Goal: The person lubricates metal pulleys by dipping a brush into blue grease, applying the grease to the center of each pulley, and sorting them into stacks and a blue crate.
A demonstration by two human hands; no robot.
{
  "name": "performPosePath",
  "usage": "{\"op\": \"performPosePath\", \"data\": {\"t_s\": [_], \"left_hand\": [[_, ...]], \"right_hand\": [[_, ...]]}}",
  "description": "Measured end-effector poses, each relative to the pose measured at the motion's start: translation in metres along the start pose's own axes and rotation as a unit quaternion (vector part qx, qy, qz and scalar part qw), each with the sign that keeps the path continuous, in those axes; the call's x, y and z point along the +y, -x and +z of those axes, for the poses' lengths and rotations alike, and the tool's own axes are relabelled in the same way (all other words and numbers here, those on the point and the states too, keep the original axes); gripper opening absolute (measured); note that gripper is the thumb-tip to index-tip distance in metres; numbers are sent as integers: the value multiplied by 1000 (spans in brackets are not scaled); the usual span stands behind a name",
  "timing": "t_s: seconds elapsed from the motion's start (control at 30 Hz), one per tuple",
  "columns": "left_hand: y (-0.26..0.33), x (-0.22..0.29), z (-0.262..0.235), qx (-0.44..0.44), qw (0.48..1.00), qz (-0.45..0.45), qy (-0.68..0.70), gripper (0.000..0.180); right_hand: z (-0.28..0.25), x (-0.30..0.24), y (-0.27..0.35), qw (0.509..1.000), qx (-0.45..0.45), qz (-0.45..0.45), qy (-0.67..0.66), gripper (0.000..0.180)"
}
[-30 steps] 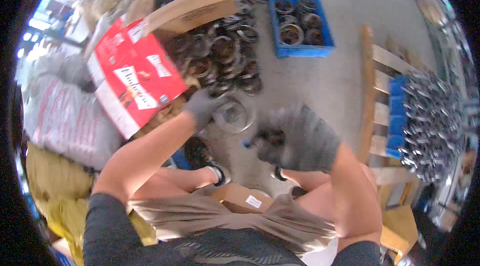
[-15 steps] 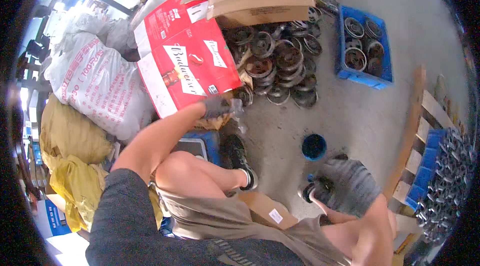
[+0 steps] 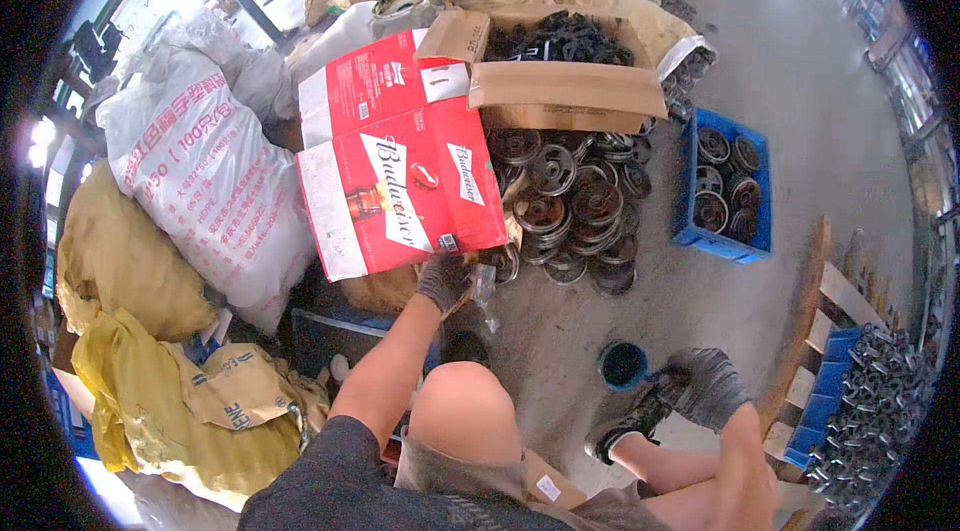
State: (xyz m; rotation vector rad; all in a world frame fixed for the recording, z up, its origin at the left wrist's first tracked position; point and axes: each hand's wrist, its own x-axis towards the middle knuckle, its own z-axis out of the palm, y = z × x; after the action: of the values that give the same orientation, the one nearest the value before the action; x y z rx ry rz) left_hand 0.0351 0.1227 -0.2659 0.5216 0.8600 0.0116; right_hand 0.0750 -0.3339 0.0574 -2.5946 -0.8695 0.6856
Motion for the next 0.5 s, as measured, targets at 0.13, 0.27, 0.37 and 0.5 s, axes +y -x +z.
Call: {"op": "performPosePath", "data": {"t_s": [0.13, 0.27, 0.37, 0.5], "left_hand": [[17, 21, -6, -98, 959, 99, 248, 19], [91, 34, 39, -112, 963, 149, 193, 23], [166, 68, 55, -64, 960, 235, 138, 28], [248, 103, 71, -196, 924, 305, 119, 20]], "right_hand": [[14, -7, -13, 999, -3, -16, -39, 12], [21, 10, -5, 999, 2, -10, -31, 9], [17, 5, -2, 999, 16, -21, -41, 8], [8, 1, 3, 999, -12, 11, -33, 25]]}}
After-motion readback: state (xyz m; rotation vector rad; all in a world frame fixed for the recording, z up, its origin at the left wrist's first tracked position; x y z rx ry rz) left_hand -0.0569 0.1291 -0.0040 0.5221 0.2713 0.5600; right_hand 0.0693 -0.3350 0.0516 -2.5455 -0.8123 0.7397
